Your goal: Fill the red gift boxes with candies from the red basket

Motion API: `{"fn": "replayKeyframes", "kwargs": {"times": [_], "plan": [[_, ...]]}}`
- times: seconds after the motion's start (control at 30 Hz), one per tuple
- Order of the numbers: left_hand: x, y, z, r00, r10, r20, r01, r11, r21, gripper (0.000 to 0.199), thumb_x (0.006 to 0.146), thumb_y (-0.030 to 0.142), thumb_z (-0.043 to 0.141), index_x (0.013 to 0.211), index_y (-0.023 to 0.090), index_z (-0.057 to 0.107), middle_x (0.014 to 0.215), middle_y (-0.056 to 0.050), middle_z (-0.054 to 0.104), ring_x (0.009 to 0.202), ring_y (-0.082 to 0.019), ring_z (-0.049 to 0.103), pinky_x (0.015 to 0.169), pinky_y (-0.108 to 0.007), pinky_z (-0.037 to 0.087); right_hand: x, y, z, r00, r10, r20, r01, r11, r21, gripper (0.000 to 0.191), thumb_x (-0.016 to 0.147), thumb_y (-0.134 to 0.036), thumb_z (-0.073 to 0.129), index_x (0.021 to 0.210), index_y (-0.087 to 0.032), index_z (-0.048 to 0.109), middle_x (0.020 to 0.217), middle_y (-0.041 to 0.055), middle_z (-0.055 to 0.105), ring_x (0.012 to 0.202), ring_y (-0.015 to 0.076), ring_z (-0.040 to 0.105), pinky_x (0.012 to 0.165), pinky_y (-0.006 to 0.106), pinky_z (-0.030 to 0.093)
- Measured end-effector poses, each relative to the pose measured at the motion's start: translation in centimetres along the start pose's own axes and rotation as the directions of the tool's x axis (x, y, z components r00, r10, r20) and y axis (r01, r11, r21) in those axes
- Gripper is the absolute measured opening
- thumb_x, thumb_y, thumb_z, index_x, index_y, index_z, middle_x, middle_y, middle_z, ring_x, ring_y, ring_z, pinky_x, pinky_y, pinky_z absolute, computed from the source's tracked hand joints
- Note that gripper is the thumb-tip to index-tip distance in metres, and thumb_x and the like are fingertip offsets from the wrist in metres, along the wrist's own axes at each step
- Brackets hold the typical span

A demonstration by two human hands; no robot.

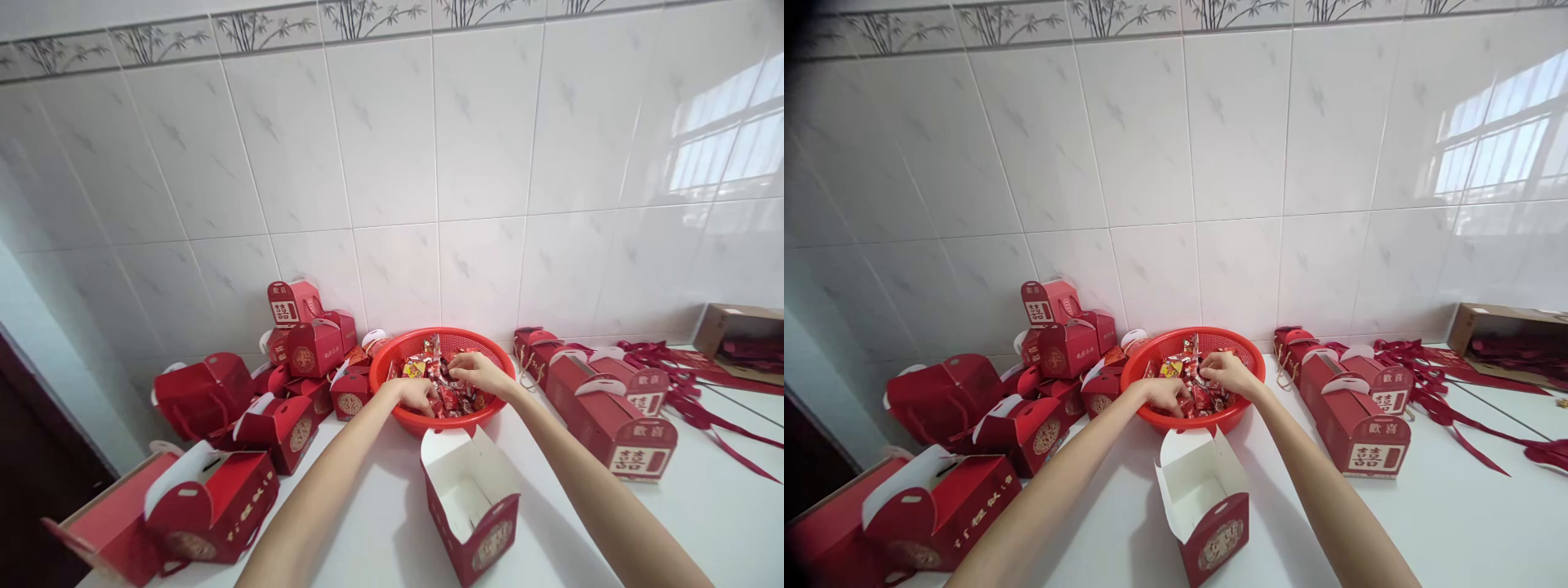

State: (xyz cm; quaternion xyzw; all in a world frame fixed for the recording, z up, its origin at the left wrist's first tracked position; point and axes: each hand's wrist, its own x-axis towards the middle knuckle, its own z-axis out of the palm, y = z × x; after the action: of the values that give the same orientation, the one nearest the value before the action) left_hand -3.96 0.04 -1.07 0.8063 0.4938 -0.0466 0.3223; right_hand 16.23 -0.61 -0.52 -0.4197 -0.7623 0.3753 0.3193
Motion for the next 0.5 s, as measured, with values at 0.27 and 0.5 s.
{"fn": "replayKeyframes", "kwargs": {"times": [0.27,0.5], "plan": [[0.4,0.3,-0.3,0.769,0.068,-0.636,-0.174,0.979,-0.106,0.034,0.069,0.049,0.072,0.068,0.018,0.058,0.066,0.001,0.055,0.073,-0.02,0.055,0.065,-0.028,0.04,0.4,0.7,-0.1,0.949,0.042,0.312,-0.083,0.99,0.117,0.04,0.075,-0.056,0.073,0.093,-0.02,0.071,0.086,0.0027,0.07,0.077,0.0178,0.064,0.065,0.028,0.051],[-0.1,1.1,-0.3,0.706,0.096,-0.701,-0.342,0.914,-0.219,0.052,0.071,0.067,0.069,0.076,0.016,0.059,0.072,-0.001,0.058,0.071,-0.017,0.052,0.066,-0.029,0.041,0.1,0.8,-0.4,0.936,0.055,0.347,-0.142,0.963,0.228,0.039,0.065,-0.051,0.082,0.075,-0.016,0.068,0.074,0.0019,0.069,0.07,0.016,0.065,0.068,0.029,0.051]]}}
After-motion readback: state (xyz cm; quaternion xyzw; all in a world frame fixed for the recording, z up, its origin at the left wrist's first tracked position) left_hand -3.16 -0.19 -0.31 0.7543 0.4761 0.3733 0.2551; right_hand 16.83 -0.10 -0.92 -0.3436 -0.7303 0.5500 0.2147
